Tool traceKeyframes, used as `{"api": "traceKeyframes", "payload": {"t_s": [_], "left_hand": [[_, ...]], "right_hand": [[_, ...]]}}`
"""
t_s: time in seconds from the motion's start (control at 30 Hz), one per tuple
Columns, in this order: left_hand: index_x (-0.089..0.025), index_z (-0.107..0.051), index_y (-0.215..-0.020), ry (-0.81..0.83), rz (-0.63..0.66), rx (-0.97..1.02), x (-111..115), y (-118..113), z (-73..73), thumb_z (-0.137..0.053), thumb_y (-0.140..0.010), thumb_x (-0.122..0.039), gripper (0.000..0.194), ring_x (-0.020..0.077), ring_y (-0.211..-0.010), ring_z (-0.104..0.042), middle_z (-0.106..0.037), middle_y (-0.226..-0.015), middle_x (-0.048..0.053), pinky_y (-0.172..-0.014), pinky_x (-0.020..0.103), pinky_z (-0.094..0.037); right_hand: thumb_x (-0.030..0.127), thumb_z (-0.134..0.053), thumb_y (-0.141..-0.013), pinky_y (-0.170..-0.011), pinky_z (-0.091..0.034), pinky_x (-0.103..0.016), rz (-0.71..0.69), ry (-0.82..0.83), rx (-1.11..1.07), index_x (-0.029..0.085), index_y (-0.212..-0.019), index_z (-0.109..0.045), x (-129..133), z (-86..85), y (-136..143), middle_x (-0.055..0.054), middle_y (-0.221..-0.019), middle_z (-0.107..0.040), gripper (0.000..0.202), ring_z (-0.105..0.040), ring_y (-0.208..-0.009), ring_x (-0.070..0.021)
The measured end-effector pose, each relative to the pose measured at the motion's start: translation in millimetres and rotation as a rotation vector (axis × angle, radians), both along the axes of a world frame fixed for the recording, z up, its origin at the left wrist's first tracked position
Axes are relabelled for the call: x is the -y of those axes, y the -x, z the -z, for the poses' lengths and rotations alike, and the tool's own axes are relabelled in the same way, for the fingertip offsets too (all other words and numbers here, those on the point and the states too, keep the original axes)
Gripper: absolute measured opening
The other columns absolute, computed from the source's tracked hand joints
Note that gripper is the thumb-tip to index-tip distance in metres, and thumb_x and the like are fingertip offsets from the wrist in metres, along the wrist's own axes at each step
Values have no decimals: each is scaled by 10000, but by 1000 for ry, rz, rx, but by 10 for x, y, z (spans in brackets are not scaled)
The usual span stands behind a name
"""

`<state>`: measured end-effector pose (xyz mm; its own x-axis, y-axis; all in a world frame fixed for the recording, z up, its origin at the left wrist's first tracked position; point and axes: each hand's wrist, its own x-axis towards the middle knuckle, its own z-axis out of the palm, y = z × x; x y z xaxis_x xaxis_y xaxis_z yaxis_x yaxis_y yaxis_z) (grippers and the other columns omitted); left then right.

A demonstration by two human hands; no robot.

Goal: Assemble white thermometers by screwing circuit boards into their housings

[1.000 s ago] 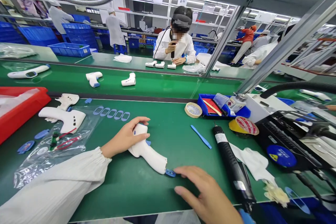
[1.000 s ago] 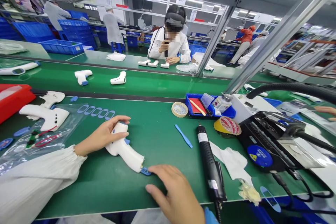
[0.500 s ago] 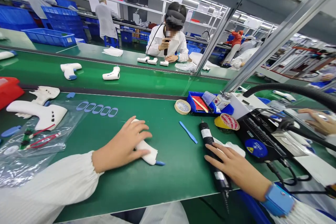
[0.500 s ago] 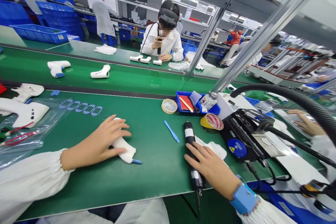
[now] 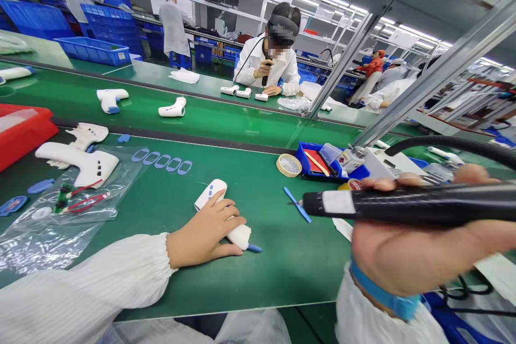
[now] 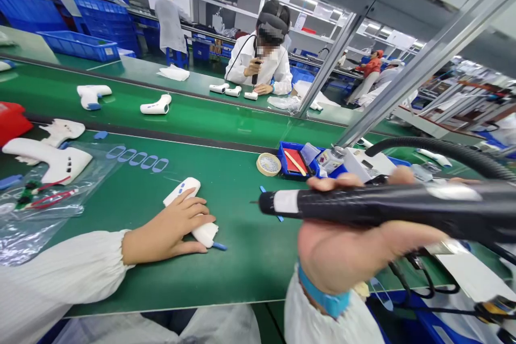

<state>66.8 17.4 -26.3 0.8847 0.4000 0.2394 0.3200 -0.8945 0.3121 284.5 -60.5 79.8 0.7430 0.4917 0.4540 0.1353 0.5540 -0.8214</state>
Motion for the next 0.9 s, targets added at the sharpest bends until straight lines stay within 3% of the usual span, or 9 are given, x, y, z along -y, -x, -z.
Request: {"api": "traceKeyframes", "payload": {"t_s": [0.1,0.23,0.33,0.63,0.9], "left_hand": [[-200,-585,-1077,-10,3,0,1,6,30,-521,-812,-512,415,237,-1007,-516,-622,-985,68,-1051,511,-183],[-198,-578,-1089,-22,1,-5,-4,14,62,-513,-816,-511,421,241,-1011,-514,-613,-998,74,-1048,506,-183],[-193,-581,-1087,-23,-6,5,-5,12,75,-520,-810,-513,427,243,-1007,-516,-611,-991,77,-1049,506,-182],[-181,-579,-1092,-18,-2,-12,-6,7,64,-511,-812,-518,443,259,-1016,-510,-608,-999,92,-1049,517,-171],[-162,-575,-1077,4,10,-35,-7,3,61,-506,-816,-520,448,245,-973,-530,-608,-964,82,-1049,518,-162]], "right_hand": [[625,-374,-802,-434,-434,-250,-141,-132,-102,247,-963,-547,-202,-19,308,42,-601,-522,446,-512,-454,-109],[701,-422,-719,-324,-376,-235,-349,-86,-26,218,-948,-537,-297,108,527,49,-540,-548,547,-492,-359,-119],[723,-410,-708,-326,-383,-237,-460,-16,1,228,-958,-525,-319,219,591,50,-555,-541,567,-503,-364,-122],[759,-393,-688,-374,-404,-253,-484,106,34,233,-1020,-485,-348,369,632,33,-589,-530,629,-503,-411,-121],[763,-464,-645,-383,-405,-248,-612,111,27,223,-941,-484,-387,459,651,30,-606,-557,616,-516,-423,-122]]}}
